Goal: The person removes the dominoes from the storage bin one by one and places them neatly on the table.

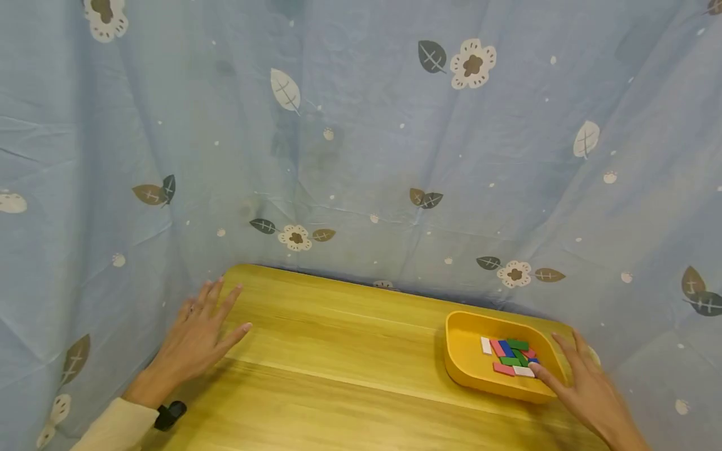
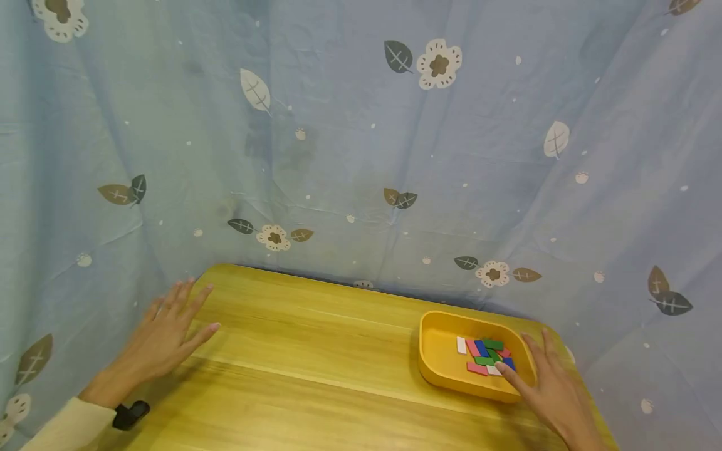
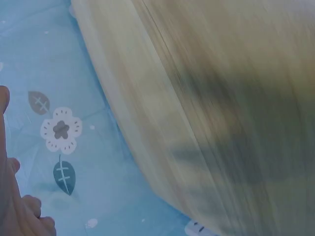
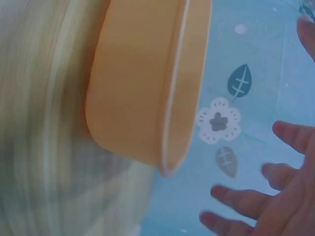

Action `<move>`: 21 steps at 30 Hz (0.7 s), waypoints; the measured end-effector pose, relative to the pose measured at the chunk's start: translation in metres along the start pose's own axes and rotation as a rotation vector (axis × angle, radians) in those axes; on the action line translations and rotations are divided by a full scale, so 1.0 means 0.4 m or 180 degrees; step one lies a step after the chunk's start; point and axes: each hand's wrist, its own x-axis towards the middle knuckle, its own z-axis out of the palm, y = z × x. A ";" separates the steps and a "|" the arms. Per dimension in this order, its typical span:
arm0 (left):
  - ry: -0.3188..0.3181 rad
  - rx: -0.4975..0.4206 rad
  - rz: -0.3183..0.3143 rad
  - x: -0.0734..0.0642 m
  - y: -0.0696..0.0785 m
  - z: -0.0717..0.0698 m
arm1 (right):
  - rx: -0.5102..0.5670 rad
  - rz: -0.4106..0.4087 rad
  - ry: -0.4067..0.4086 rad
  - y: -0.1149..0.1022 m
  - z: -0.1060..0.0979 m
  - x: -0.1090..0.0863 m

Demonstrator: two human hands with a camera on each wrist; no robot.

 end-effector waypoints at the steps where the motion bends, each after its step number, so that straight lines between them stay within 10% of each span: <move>1: -0.0047 -0.0080 -0.0006 0.001 0.003 0.001 | 0.0034 0.0061 -0.0072 0.001 -0.001 0.005; 21: -0.0324 -0.1564 0.0107 0.067 0.167 0.085 | 0.1735 0.0914 -0.0297 0.097 0.092 0.039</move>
